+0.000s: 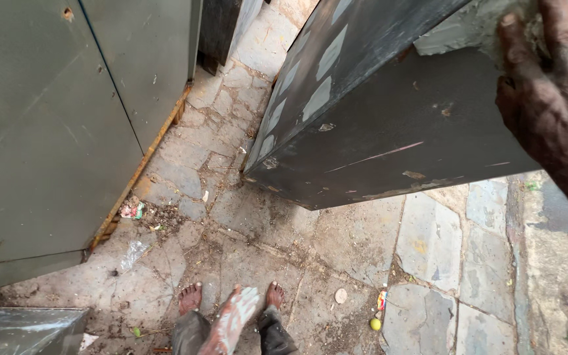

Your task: The person applies a white paste to a vertical metal surface using a putty knife. They repeatedly scoop paste from their left hand onto the knife and spread it across the surface in horizontal strokes.

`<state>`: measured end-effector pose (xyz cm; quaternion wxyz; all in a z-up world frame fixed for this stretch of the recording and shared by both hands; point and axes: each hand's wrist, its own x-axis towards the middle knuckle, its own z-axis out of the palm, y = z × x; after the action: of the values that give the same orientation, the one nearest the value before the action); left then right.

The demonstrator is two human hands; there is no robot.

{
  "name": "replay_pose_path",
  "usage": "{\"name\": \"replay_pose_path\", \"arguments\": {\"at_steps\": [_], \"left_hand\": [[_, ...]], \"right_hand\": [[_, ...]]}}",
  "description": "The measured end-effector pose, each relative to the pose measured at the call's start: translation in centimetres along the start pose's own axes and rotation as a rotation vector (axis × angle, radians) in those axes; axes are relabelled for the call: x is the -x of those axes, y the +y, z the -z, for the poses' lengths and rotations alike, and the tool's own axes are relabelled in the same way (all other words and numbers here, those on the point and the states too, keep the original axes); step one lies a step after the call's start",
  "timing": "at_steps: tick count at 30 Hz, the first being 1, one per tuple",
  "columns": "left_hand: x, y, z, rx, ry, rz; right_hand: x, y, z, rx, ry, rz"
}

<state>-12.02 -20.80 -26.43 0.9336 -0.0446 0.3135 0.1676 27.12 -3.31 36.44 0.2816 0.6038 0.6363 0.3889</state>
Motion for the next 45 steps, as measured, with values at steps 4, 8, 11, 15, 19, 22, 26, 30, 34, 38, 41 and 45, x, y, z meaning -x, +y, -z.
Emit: {"name": "replay_pose_path", "arguments": {"at_steps": [4, 8, 11, 15, 19, 22, 26, 30, 34, 38, 41, 45], "left_hand": [[-0.2, 1.7, 2.3, -0.003, 0.02, -0.021], [-1.1, 2.1, 2.0, -0.012, 0.03, -0.04], [-0.8, 2.5, 1.8, -0.051, 0.036, -0.016], [-2.4, 1.3, 0.4, -0.062, 0.021, -0.038], [-5.0, 0.8, -1.3, -0.116, -0.025, -0.05], [-6.9, -0.2, -2.9, -0.143, -0.095, -0.062], [-9.7, -2.5, -5.5, -0.158, -0.188, -0.088], [-11.8, -4.9, -8.4, -0.239, -0.06, 0.002], [-12.8, -6.3, -12.6, -0.31, -0.024, 0.058], [-11.1, -7.3, -17.7, -0.358, -0.018, 0.077], [-10.5, -7.3, -22.5, -0.385, -0.065, 0.054], [-10.6, -6.8, -29.3, -0.309, -0.237, 0.014]], "right_hand": [[-1.4, -0.5, 1.2, 0.053, 0.038, 0.048], [-0.7, -0.4, 0.2, 0.108, 0.08, 0.072], [2.8, 0.1, -2.6, 0.083, 0.08, 0.041], [7.3, 2.4, -7.8, -0.105, 0.146, 0.047], [13.3, 4.3, -11.6, -0.286, 0.164, 0.0], [16.9, 5.6, -13.6, -0.131, 0.133, -0.012], [22.0, 8.4, -16.1, -0.035, 0.101, -0.038], [26.6, 10.9, -19.9, -0.142, 0.078, -0.082], [30.5, 11.7, -24.5, -0.16, 0.153, -0.073], [32.0, 7.4, -30.1, -0.233, 0.293, -0.175], [31.5, 2.2, -33.1, -0.218, 0.38, -0.329], [30.1, -3.9, -31.5, -0.369, 0.299, -0.551]]}}
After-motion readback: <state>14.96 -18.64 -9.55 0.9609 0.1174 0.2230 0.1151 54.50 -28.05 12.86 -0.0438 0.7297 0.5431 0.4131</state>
